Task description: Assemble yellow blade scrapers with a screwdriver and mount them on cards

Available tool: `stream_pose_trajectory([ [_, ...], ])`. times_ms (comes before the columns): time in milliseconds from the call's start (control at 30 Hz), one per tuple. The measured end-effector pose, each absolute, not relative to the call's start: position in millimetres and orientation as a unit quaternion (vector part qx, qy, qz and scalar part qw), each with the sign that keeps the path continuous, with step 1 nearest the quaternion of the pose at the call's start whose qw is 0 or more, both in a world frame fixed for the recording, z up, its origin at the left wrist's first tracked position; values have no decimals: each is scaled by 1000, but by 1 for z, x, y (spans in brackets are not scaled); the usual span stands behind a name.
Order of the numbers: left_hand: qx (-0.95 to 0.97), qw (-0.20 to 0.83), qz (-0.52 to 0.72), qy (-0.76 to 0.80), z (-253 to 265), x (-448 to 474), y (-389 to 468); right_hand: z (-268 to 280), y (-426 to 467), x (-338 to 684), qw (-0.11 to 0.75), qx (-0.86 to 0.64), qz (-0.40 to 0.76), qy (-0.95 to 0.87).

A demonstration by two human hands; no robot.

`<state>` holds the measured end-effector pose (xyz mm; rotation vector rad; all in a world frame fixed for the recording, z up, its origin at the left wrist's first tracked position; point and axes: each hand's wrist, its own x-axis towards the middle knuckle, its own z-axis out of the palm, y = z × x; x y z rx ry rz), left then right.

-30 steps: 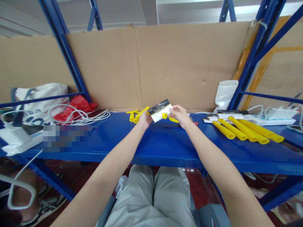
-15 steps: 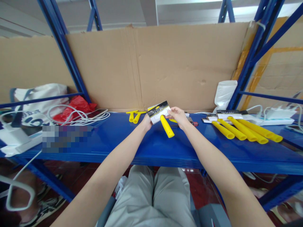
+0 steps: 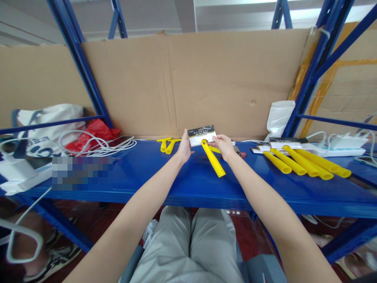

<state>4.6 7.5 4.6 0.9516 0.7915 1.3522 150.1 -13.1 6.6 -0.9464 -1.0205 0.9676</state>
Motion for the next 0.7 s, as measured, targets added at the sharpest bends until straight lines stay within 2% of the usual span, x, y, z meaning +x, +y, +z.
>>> stream_pose_trajectory([
  [267, 370, 602, 632, 317, 1, 10, 4, -5, -5, 149, 657, -450, 380, -470],
  [367, 339, 581, 654, 345, 1, 9, 6, -7, -3, 152, 637, -485, 279, -530],
  [433, 328, 565, 663, 367, 1, 7, 8, -8, -4, 152, 588, -510, 162, -607],
  [500, 323, 554, 667, 380, 1, 5, 10, -9, -8, 150, 504, -517, 72, -688],
  [600, 325, 556, 664, 380, 2, 4, 10, -11, -14, 145, 386, -497, 19, -777],
  [700, 321, 570, 648, 392, 0, 5, 9, -12, -19, 141, 304, -469, -27, -829],
])
